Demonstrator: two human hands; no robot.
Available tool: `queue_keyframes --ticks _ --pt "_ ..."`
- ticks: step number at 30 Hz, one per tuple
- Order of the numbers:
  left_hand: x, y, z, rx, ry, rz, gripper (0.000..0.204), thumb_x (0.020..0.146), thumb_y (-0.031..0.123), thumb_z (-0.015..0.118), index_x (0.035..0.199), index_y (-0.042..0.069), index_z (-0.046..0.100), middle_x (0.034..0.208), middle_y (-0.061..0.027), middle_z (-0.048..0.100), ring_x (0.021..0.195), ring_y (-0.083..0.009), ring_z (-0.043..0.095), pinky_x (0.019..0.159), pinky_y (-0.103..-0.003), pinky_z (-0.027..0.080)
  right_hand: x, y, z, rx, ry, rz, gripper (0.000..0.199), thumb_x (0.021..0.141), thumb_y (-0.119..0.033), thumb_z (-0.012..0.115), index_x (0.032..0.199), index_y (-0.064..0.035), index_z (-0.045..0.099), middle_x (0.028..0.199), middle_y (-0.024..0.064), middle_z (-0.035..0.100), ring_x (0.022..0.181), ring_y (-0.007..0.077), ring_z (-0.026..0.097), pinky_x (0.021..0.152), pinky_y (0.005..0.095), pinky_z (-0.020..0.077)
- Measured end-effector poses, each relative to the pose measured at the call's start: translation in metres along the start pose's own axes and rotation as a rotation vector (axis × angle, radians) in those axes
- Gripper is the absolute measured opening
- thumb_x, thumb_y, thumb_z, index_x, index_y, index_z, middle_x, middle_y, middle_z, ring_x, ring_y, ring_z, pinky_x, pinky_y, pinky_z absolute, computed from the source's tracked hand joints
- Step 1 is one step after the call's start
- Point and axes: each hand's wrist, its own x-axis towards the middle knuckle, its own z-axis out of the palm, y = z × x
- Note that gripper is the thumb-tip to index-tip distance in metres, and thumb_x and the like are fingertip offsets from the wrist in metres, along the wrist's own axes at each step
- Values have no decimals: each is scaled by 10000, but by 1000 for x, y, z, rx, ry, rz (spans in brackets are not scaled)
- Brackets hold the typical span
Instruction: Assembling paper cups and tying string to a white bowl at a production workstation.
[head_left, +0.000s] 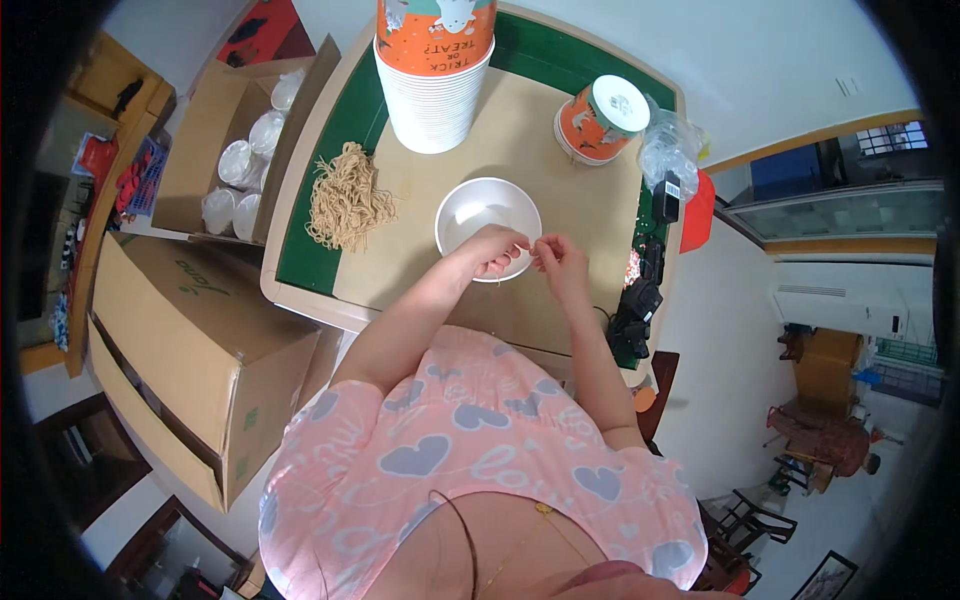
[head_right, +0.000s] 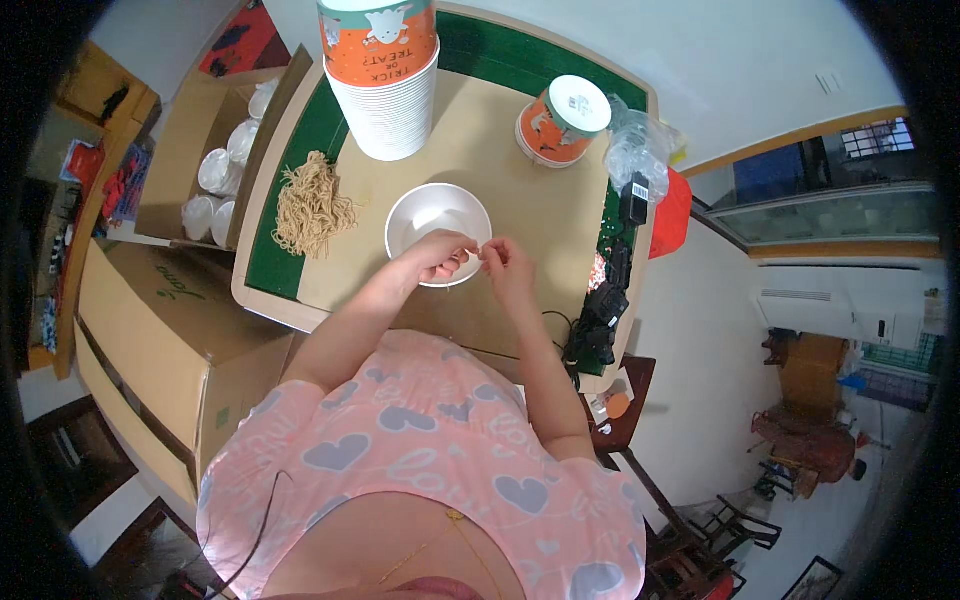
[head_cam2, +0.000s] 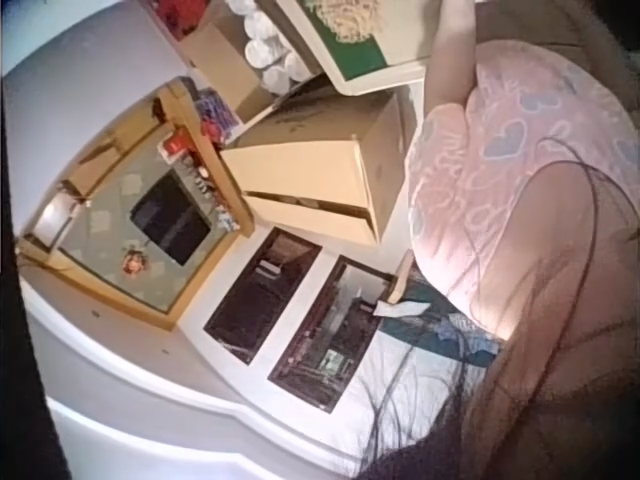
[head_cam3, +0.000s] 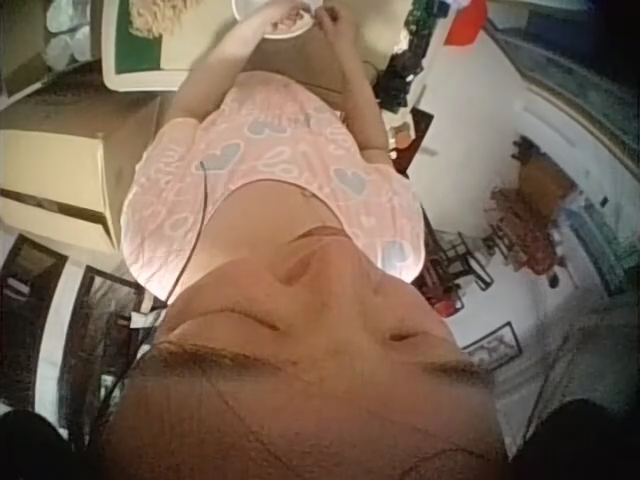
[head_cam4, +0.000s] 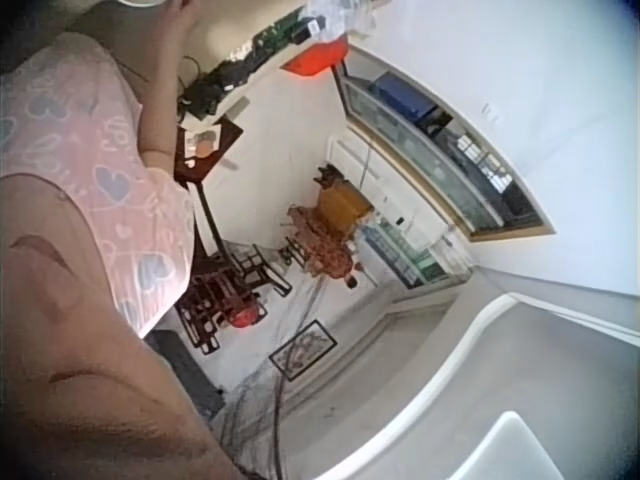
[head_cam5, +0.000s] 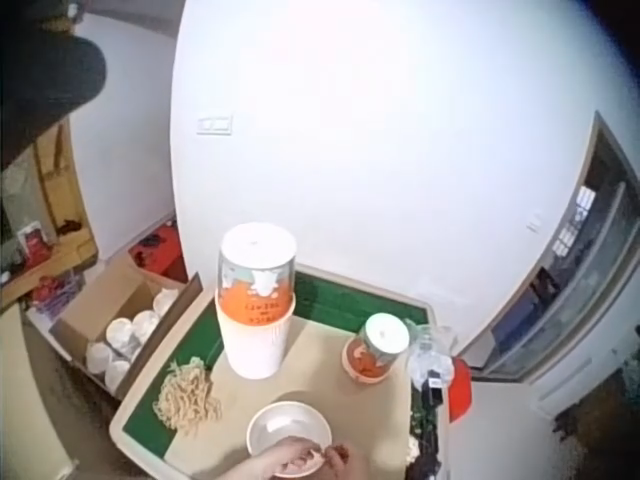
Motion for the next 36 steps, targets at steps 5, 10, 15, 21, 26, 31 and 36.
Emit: queue_keyframes --ticks 5,10,15,21,26,31,36 --pt "-1 -5 6 258 25 160 221 775 105 633 956 -15 600 658 2 538 459 -42 405 363 -182 270 2 2 0 35 18 8 65 865 -46 543 875 4 584 732 52 632 631 98 602 561 227 496" --pt "6 -10 7 431 129 285 132 723 76 675 816 -13 647 653 -23 586 504 -47 451 420 -201 337 1 1 0 17 18 1 67 857 -51 558 875 5 589 704 46 627 626 98 600 557 229 496" --pt "17 -18 1 545 190 398 113 698 98 675 735 -8 669 684 -72 655 647 -129 604 626 -259 471 0 -1 -1 -42 117 -9 118 846 -105 599 912 -9 612 711 39 627 602 93 580 538 227 489" --pt "16 -19 1 556 222 449 113 712 99 674 757 -4 672 695 -82 658 649 -136 612 625 -266 477 -1 -7 -6 -50 57 6 131 826 -125 629 912 -25 631 714 28 627 606 85 571 509 221 466" --pt "12 -19 5 543 181 461 167 771 162 676 777 -4 658 708 -52 643 637 -90 563 603 -234 448 3 6 -7 -95 23 -79 113 813 -106 635 881 -16 638 717 28 625 605 84 553 522 225 447" --pt "-4 -9 5 370 146 157 268 858 251 584 804 -4 646 626 -15 563 496 -57 454 430 -201 334 0 -2 -5 -198 107 -165 97 808 -90 633 865 -12 637 689 20 612 596 75 526 538 217 419" --pt "2 -7 -4 106 -38 -41 260 871 239 550 827 -5 629 580 17 468 409 -51 359 344 -193 217 -11 -20 4 -253 -23 -299 89 792 -81 645 865 -32 633 800 33 571 624 96 530 570 227 428"
